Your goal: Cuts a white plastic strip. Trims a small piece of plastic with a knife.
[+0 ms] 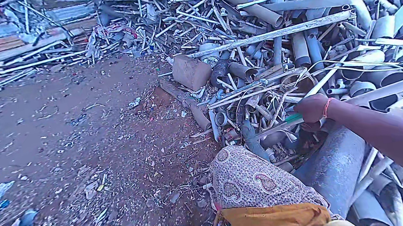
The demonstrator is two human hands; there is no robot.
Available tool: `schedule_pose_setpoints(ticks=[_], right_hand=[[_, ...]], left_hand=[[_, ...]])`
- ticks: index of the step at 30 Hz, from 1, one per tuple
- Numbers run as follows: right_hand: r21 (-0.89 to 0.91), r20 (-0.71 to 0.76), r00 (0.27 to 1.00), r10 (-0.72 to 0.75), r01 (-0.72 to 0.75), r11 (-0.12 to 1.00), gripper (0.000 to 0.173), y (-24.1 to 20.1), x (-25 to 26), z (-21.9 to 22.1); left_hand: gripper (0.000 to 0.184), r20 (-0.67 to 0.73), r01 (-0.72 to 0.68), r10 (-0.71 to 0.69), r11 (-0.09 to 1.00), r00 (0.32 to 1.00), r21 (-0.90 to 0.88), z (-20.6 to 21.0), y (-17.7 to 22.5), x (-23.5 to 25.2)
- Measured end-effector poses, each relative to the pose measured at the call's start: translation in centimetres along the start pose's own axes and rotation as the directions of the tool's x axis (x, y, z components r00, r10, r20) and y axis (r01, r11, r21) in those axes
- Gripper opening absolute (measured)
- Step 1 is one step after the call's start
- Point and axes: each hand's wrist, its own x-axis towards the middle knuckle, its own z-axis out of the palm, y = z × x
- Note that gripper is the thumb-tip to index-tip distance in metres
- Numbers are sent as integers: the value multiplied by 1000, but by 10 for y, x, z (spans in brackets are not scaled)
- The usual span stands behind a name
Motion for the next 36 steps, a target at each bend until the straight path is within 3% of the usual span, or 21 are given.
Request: schedule_pose_setpoints(ticks=[5,9,12,14,16,20,21,22,23,24,25,26,28,29,30,31,32,33,34,35,36], right_hand=[[94,-316,946,-70,105,990,23,-17,-36,-47],[153,-533,823,-195,321,935,27,-52,-25,-78],[150,-558,754,-345,501,852,39,-99,0,-97],[151,-524,717,-459,609,779,49,-134,21,-104],[123,-462,665,-587,704,700,57,-169,42,-106],[116,-324,559,-763,824,555,66,-229,48,-96],[130,-292,536,-792,843,522,68,-240,48,-90],[142,-265,513,-817,858,493,69,-248,49,-86],[147,-242,497,-833,868,475,69,-255,49,-81],[145,-229,486,-843,874,464,69,-260,51,-78],[147,-227,474,-850,880,452,68,-263,53,-75],[161,-234,465,-854,885,437,66,-265,56,-73],[202,-274,454,-848,889,411,63,-266,60,-67],[210,-291,462,-837,885,416,63,-266,60,-64],[197,-311,474,-824,880,433,63,-266,60,-62],[171,-334,485,-808,874,454,62,-266,60,-59],[147,-355,490,-796,870,470,61,-266,60,-55],[134,-374,488,-789,870,475,60,-266,59,-49],[131,-393,480,-784,873,469,59,-266,59,-41],[130,-405,472,-783,878,461,58,-267,59,-33],[124,-414,457,-787,885,449,58,-269,61,-26]], left_hand=[[48,-61,-2,1,1000,998,-18,-23,-1,-10],[42,-316,-94,24,973,949,-210,-49,12,-34],[41,-515,-104,-109,924,850,-367,-67,17,-57],[48,-636,-117,-207,896,743,-428,-77,16,-73],[62,-764,-131,-265,901,589,-414,-81,12,-84],[83,-971,-71,-229,970,69,-233,-79,4,-88],[87,-981,-11,-188,982,-43,-188,-81,7,-89],[91,-983,48,-149,987,-109,-155,-83,9,-91],[94,-984,46,-148,987,-96,-153,-82,13,-92],[96,-986,24,-165,986,-31,-166,-79,15,-93],[98,-972,-8,-209,978,108,-211,-75,18,-94],[96,-914,-37,-264,957,309,-289,-74,20,-98],[75,-650,14,-269,929,711,-369,-76,22,-99],[59,-580,-15,-192,943,792,-333,-70,24,-95],[44,-625,-133,-66,955,778,-266,-60,32,-94],[33,-741,-276,70,948,668,-159,-49,43,-90],[26,-878,-389,202,921,434,19,-38,55,-84],[25,-948,-395,267,901,171,182,-34,68,-79],[25,-961,-327,277,907,-12,265,-36,79,-79],[27,-960,-240,253,931,-121,276,-40,86,-79],[30,-963,-148,218,959,-158,241,-47,87,-79]])
